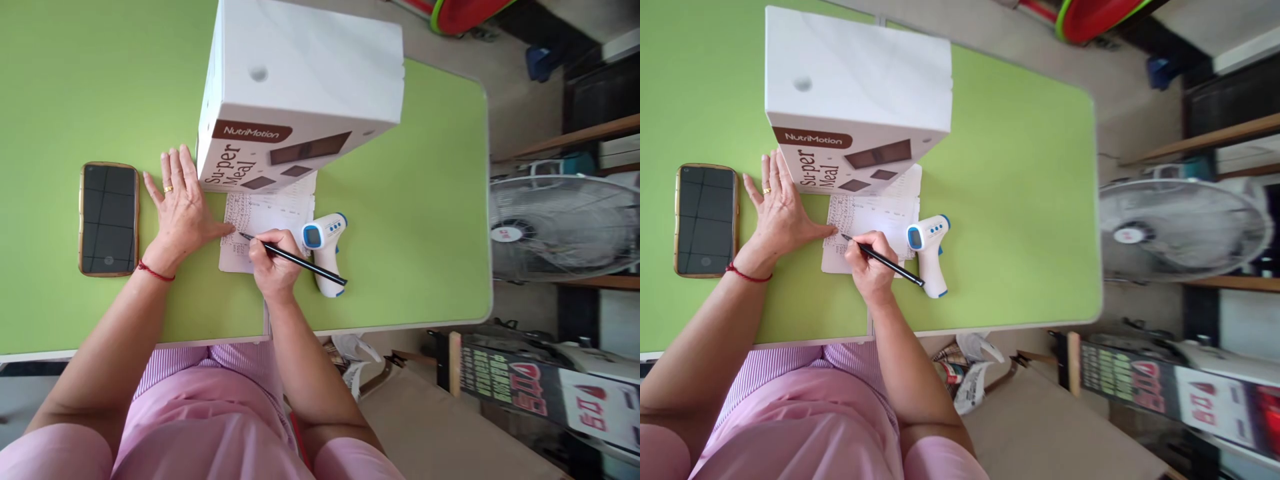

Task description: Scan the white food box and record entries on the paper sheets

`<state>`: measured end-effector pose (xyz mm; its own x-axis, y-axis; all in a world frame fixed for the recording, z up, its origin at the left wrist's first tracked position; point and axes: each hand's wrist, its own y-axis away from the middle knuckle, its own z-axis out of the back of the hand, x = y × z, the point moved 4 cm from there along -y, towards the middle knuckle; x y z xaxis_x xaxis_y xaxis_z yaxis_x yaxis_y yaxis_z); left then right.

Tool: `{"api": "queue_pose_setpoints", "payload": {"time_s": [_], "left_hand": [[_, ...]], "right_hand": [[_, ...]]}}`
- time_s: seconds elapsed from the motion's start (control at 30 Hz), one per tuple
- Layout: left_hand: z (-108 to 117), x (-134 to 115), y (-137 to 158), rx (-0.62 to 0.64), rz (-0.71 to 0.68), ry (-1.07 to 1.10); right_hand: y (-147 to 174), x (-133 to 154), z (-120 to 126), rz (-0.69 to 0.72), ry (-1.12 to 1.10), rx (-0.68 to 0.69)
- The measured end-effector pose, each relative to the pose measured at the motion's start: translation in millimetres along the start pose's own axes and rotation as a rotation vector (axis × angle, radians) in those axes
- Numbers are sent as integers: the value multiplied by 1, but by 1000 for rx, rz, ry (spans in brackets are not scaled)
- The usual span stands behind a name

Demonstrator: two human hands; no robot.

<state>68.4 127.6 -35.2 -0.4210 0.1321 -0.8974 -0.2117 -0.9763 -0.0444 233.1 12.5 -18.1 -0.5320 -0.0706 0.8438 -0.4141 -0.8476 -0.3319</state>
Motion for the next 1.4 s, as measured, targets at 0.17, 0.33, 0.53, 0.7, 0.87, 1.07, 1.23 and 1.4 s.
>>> {"api": "queue_pose_setpoints", "payload": {"time_s": [0.17, 0.33, 0.53, 0.7, 0.87, 1.07, 1.23, 1.4], "left_hand": [[0, 1, 0, 2, -1, -11], [-3, 5, 0, -32, -36, -21], [-3, 7, 0, -74, -50, -3], [-3, 7, 0, -55, -49, -6], [-2, 9, -2, -52, -47, 6], [-1, 3, -1, 24, 14, -182], [-2, -2, 1, 23, 39, -356], [-2, -4, 1, 12, 33, -338]], "right_hand": [[0, -2, -2, -29, 28, 23], [0, -1, -2, -26, 42, 32], [0, 0, -2, -7, 27, 29], [0, 0, -2, 43, 5, 24], [1, -2, -2, 29, -6, 10], [1, -3, -3, 38, 41, 3], [-1, 0, -3, 71, 36, 5], [-1, 0, -3, 50, 66, 1]]}}
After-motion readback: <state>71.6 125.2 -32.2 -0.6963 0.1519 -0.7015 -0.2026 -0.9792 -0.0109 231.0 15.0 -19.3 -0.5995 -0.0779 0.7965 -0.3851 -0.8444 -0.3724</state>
